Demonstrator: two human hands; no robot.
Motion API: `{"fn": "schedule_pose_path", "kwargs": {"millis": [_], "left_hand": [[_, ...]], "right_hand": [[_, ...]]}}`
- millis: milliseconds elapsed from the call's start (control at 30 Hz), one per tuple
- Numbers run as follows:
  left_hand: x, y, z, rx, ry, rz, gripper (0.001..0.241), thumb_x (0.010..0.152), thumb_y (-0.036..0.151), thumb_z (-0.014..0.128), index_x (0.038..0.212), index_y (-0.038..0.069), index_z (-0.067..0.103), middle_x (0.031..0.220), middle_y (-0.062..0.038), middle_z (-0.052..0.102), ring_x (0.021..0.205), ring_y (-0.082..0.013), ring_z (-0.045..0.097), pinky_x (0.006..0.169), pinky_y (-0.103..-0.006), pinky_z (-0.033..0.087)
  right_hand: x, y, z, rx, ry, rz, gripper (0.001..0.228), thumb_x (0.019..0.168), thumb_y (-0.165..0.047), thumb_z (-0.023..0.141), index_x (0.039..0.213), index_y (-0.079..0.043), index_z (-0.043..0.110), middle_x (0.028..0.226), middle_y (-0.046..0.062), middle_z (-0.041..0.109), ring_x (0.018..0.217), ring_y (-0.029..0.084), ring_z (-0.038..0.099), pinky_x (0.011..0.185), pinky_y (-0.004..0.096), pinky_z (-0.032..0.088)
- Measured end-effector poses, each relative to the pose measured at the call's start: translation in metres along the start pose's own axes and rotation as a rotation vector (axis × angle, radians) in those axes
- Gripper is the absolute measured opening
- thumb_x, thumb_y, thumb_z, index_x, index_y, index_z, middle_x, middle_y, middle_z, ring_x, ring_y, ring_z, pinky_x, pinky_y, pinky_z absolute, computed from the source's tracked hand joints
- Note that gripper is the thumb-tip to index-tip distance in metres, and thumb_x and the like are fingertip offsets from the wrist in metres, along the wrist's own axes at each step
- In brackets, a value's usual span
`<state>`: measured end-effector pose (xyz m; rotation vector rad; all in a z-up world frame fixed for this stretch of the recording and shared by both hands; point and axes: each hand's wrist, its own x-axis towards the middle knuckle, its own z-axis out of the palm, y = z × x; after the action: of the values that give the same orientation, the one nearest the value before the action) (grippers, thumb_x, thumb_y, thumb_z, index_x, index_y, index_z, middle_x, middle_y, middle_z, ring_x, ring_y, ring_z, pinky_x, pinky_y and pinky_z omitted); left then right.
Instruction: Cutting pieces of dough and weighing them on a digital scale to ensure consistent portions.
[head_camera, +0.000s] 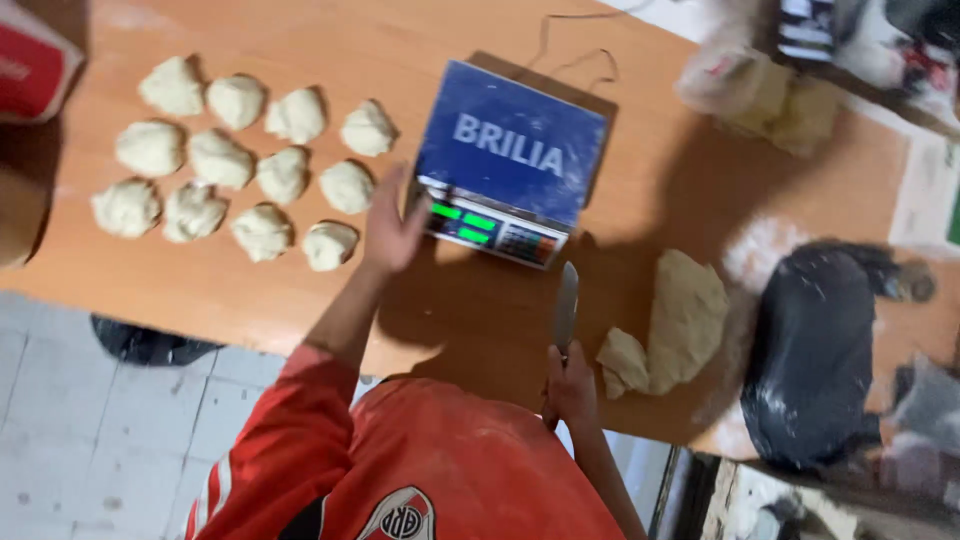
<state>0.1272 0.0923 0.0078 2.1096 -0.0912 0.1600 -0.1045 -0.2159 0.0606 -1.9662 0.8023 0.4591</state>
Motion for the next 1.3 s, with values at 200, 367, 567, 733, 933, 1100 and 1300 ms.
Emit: {"fn": "schedule_pose_path", "kwargs": {"millis": [200,367,567,733,933,1100,1300], "left_hand": [[0.132,-0.012,0.054,-0.466,-0.305,-0.188,0.071,0.090,0.024,0.081,0.150,0.004,0.047,0.140,-0.013,0.064,0.128,-0.0245,0.060,0.114,-0.0393,0.047],[0.113,0.018,0.110,-0.420,-0.307,-0.053,0.078,0.092,0.007,0.085,0.155,0.002,0.040,0.144,-0.013,0.063,0.135,-0.0252,0.058,0.120,-0.0393,0.045],[0.080,0.062,0.163,0.038,-0.061,0.329,0.078,0.100,0.005,0.081,0.157,-0.007,0.028,0.157,-0.027,0.041,0.151,-0.0350,0.038,0.129,-0.0448,0.030],[-0.064,0.169,0.225,0.255,-0.306,0.634,0.051,0.100,0.012,0.072,0.147,0.003,0.054,0.148,-0.020,0.059,0.142,-0.0368,0.050,0.122,-0.0472,0.038],[-0.165,0.160,0.336,0.271,-1.072,0.653,0.082,0.076,0.042,0.079,0.136,-0.008,0.055,0.141,-0.025,0.050,0.133,-0.0446,0.046,0.107,-0.0504,0.041],[-0.185,0.144,0.332,0.704,-1.090,0.868,0.059,0.079,0.040,0.079,0.124,0.005,0.063,0.124,-0.011,0.060,0.123,-0.0327,0.053,0.110,-0.0458,0.043],[-0.185,0.160,0.312,0.522,-1.009,0.439,0.061,0.069,0.028,0.083,0.123,0.005,0.065,0.121,-0.017,0.061,0.116,-0.0405,0.056,0.098,-0.0507,0.048]], "right_hand": [[-0.033,0.055,-0.024,0.168,0.118,-0.024,0.025,0.100,-0.030,0.055,0.106,-0.005,0.056,0.058,0.009,0.061,0.046,0.019,0.064,0.045,0.039,0.051],[-0.069,0.107,-0.025,0.279,0.203,0.224,0.025,0.100,-0.029,0.054,0.104,-0.004,0.052,0.060,0.010,0.062,0.046,0.020,0.065,0.047,0.039,0.052],[-0.087,0.135,-0.043,0.160,0.245,0.286,0.026,0.102,-0.030,0.053,0.104,-0.005,0.050,0.064,0.014,0.066,0.053,0.029,0.068,0.053,0.045,0.054],[-0.042,0.173,-0.064,-0.162,0.290,0.218,0.028,0.106,-0.034,0.052,0.110,-0.006,0.050,0.071,0.022,0.069,0.066,0.044,0.068,0.062,0.057,0.051],[0.025,0.167,-0.091,-0.224,0.245,-0.001,0.039,0.100,-0.032,0.055,0.126,-0.004,0.048,0.088,0.030,0.070,0.079,0.052,0.065,0.066,0.063,0.049],[-0.002,0.177,-0.091,-0.303,-0.032,0.104,0.043,0.098,-0.028,0.055,0.127,0.001,0.041,0.097,0.033,0.068,0.089,0.052,0.067,0.075,0.062,0.053],[0.053,0.189,-0.051,-0.225,-0.057,0.099,0.034,0.100,-0.020,0.052,0.126,0.002,0.043,0.097,0.033,0.069,0.089,0.051,0.068,0.074,0.059,0.055]]}}
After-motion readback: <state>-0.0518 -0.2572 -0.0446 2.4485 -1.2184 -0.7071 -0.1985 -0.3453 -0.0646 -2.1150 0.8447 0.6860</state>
